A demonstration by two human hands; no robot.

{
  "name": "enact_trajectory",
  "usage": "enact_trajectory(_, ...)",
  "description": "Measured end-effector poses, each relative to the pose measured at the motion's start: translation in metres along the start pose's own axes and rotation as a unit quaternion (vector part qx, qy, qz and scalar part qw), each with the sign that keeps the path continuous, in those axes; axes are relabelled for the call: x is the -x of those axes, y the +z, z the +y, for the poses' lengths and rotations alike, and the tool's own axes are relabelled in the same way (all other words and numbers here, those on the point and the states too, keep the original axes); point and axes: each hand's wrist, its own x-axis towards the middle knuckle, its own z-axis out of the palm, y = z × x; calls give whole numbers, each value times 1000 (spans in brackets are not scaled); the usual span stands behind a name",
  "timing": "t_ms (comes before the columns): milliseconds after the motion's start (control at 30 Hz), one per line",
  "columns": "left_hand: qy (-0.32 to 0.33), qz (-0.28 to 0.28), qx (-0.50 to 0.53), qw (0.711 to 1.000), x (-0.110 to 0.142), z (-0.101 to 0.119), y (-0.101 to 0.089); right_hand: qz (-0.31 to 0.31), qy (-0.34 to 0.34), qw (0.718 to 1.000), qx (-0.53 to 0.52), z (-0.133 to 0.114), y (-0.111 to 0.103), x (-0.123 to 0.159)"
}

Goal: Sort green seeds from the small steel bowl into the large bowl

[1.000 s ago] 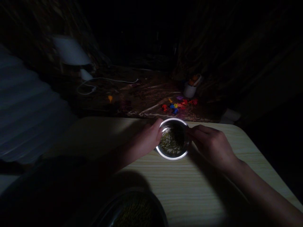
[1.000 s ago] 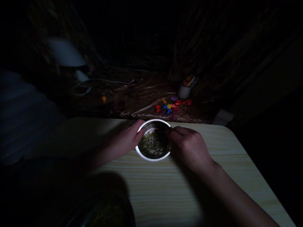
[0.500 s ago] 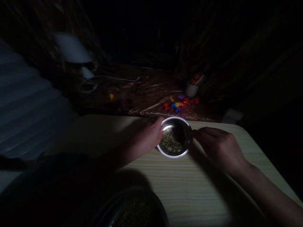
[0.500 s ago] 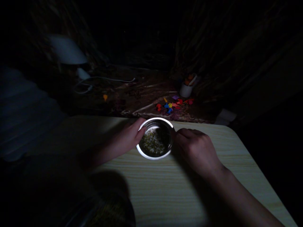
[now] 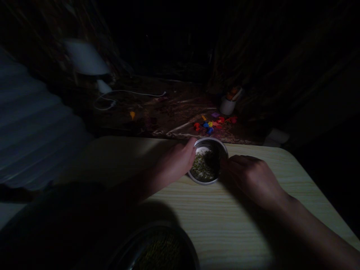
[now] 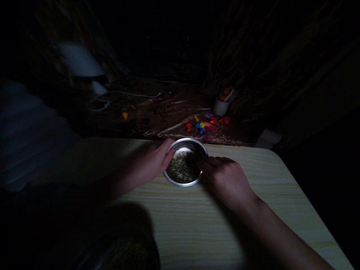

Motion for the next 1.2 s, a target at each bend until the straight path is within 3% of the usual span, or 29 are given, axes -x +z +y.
enact_trajectory(267, 0, -5, -25, 1000, -2, 1, -6, -32, 21, 999, -13, -4, -3, -9)
enact_trajectory(1200, 46, 7, -58, 997, -9, -8, -12, -13, 42, 993, -106, -5, 7, -16)
